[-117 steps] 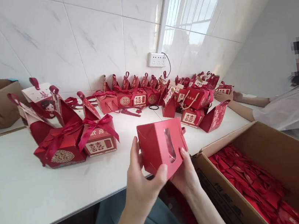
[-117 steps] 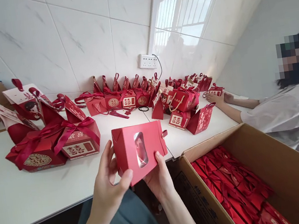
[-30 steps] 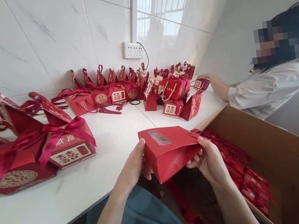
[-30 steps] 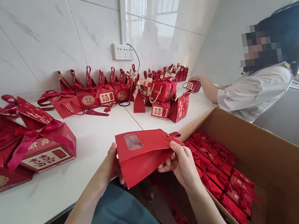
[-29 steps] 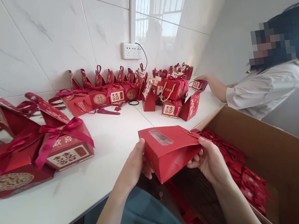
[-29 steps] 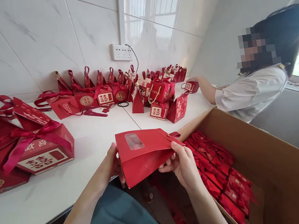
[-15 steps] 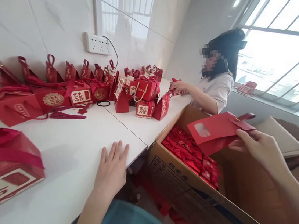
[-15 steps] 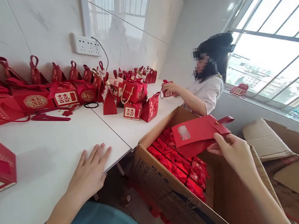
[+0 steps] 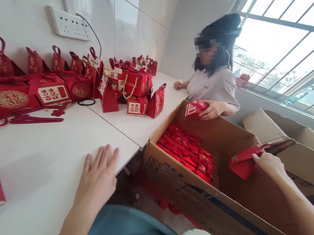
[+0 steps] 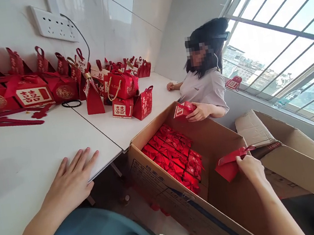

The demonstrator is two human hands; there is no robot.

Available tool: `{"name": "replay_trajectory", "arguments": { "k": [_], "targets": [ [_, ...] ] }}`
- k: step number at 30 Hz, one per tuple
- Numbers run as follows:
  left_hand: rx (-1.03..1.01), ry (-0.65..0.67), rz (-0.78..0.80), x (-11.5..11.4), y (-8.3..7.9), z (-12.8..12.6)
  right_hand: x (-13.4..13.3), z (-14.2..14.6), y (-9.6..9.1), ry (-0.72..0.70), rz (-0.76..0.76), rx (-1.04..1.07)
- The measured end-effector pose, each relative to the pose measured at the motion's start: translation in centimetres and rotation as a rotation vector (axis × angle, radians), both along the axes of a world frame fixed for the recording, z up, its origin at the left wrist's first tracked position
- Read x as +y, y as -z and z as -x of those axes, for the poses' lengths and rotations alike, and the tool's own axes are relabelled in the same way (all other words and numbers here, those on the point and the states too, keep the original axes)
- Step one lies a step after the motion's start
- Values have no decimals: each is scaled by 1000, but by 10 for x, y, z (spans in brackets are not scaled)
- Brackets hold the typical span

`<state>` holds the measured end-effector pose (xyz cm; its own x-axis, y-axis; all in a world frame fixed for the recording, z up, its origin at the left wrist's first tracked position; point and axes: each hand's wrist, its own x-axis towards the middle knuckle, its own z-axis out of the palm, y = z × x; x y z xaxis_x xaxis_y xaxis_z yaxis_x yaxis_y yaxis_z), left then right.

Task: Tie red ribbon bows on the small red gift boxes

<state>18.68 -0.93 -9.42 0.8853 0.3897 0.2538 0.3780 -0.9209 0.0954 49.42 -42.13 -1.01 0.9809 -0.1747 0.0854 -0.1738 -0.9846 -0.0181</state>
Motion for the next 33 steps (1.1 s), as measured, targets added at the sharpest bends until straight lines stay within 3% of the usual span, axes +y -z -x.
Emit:
{"name": "replay_trajectory", "arguments": {
  "k": [6,12,17,25,30,33],
  "targets": [
    [36,-9,-26,2,0,0,-32,-2,12,-65,69,147],
    [22,20,-71,5,1,2,-45,18,33,-95,9,397],
    [26,19,-12,6,0,0,-40,34,53,-41,-70,585],
    [-31,2,19,5,3,0,-18,63,90,-110,-150,851],
    [-3,3,33,3,-2,-1,-14,71,99,-85,-221,1083],
    [16,-4,46,1,-7,-2,-11,71,100,-45,-243,1114]
  ]
}}
